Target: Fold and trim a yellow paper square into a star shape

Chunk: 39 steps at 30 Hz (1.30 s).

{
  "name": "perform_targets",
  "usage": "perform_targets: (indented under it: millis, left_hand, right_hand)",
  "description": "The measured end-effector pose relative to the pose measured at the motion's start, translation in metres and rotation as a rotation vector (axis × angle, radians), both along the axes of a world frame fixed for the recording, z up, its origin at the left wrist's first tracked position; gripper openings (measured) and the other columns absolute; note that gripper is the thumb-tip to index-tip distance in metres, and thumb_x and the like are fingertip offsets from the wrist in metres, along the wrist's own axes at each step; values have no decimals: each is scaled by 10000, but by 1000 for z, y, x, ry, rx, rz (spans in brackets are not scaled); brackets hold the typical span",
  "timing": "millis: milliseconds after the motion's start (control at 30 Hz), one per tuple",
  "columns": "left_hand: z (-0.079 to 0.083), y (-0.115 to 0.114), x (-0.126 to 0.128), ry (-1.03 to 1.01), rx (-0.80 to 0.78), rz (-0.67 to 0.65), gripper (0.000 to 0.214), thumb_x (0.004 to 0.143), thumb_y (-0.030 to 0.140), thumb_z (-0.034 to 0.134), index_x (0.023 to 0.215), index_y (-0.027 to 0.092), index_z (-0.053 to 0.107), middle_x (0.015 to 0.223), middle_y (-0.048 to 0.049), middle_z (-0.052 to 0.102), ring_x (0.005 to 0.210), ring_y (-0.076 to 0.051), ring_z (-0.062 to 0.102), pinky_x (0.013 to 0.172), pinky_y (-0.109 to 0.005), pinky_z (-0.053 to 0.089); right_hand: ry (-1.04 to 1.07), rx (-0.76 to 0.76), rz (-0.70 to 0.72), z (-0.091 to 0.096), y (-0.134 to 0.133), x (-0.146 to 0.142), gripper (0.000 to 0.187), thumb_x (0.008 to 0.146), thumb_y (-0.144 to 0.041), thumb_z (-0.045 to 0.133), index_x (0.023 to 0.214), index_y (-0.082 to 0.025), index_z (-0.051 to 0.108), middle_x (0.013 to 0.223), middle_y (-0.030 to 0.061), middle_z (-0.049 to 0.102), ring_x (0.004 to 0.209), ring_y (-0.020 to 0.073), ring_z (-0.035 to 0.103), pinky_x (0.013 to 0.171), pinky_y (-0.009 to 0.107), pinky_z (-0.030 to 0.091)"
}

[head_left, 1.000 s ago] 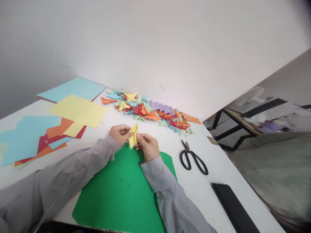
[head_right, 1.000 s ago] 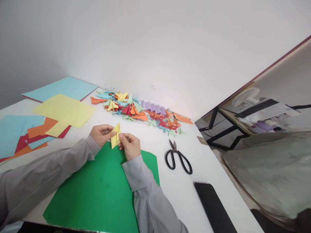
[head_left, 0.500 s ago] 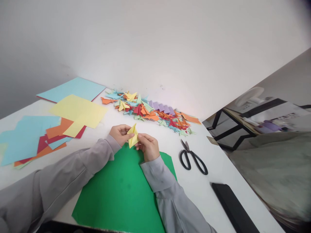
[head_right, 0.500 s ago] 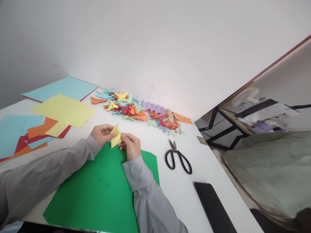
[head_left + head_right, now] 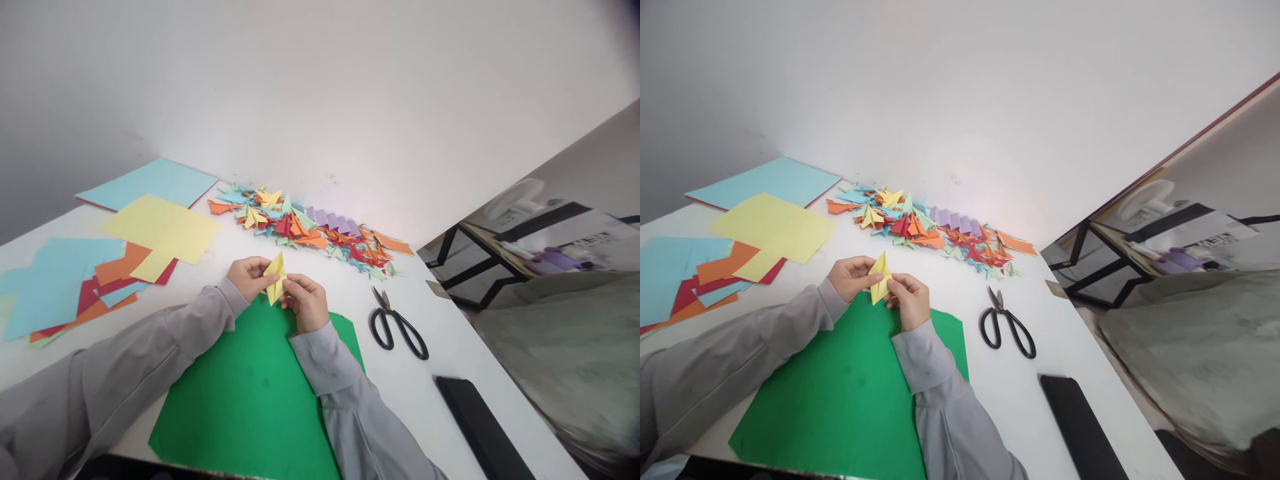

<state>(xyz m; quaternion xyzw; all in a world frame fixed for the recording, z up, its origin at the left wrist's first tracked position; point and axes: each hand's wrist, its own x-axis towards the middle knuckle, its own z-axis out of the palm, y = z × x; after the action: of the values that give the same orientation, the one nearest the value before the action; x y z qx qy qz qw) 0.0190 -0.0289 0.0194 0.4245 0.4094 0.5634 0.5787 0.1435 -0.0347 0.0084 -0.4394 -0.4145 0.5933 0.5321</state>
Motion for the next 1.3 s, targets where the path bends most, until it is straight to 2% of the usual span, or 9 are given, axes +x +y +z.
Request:
perform_targets:
  millis: [233,333,667,900,1000,1300]
  left_hand:
    - [2,0,-1,-8,-34,1,325,449,305,719,669,101,592,564,-4,616,508,-128,564,482,-259,471]
    - [0,0,-1,2,5,-14,316,434,273,724,664,105,586,552,5,612,500,-122,559,489,-251,462]
    - [-5,0,-1,73,77,3,205,472,214,685,598,123,551,503,41,554,472,-96,516,479,-229,422]
    - [-11,3,-2,118,93,29,168,508,224,661,596,122,562,519,32,567,479,-99,523,480,-227,424]
    - [-11,3,-2,124,87,18,172,507,224,663,596,118,559,507,33,562,470,-99,521,474,-230,424]
    - [-6,2,-2,126,76,28,186,464,228,693,573,113,597,488,24,584,459,-98,522,461,-223,422]
  right_hand:
    - [69,-22,-4,0,2,0,146,552,-247,624,635,-128,642,435,-10,563,362,88,480,311,183,349]
    - [47,-21,-7,-1,2,0,158,542,-249,651,650,-134,646,448,-15,571,362,78,471,317,179,348]
    - [-52,72,16,-1,0,-1,160,564,-277,674,661,-157,636,439,-39,549,377,73,472,335,181,344]
    - [-131,180,27,1,-2,-1,198,547,-245,702,703,-153,619,406,-61,527,334,53,411,335,180,317]
    - [-86,141,19,0,-1,0,159,593,-282,665,681,-157,622,425,-48,540,366,69,452,343,185,337]
    - [-45,68,5,-2,1,0,178,579,-311,666,655,-154,636,469,-30,563,388,75,472,341,189,345]
